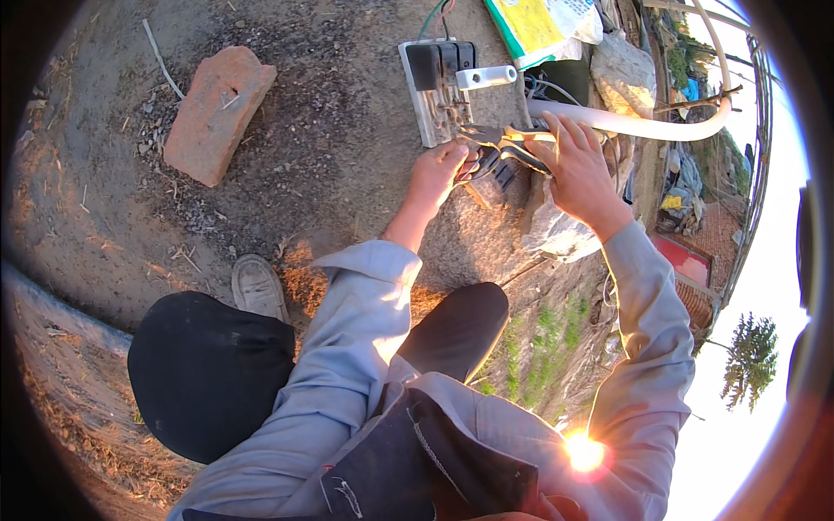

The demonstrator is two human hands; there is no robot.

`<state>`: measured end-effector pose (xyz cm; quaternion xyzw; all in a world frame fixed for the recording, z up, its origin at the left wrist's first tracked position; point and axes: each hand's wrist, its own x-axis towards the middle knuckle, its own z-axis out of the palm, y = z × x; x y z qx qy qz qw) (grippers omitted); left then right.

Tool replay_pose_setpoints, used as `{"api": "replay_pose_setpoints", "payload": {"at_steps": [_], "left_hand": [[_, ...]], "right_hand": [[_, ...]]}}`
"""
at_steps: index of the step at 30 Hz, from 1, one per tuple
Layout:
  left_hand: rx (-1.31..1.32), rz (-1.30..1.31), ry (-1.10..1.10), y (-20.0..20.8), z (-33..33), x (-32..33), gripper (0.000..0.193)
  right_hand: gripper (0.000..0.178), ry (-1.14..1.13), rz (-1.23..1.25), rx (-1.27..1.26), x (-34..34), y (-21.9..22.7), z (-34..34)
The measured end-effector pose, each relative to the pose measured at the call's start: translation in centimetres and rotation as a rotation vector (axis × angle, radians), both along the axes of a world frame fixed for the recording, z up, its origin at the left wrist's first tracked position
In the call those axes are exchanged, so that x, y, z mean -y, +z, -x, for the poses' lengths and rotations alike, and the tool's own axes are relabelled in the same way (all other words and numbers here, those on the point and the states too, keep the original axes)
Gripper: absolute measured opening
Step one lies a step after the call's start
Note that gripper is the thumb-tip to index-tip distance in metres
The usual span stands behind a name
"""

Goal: The person squats on the ground and uses pliers to strip and connect wires to a small electrical component. They repeatedly adjust the wires and tighten connections with the pliers.

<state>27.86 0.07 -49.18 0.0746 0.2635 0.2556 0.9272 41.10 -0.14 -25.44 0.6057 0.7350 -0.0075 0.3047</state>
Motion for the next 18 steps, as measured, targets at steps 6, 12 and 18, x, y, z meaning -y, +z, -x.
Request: {"api": "replay_pose_setpoints", "payload": {"at_steps": [6, 12, 18], "left_hand": [[0.007, 0.0, -0.009, 0.0, 0.0, -0.1, 0.037], [0.013, 0.015, 0.001, -0.3, -0.1, 0.0, 0.036], [0.017, 0.056, -0.013, -0.3, -0.2, -0.1, 0.04]], "right_hand": [[0.055, 0.08, 0.022, 0.085, -0.8, 0.0, 0.0], [0.052, 0.201, -0.05, 0.097, -1.6, 0.4, 1.0], [0.045, -0.02, 0.128, 0.176, -2.2, 0.8, 2.9]]}}
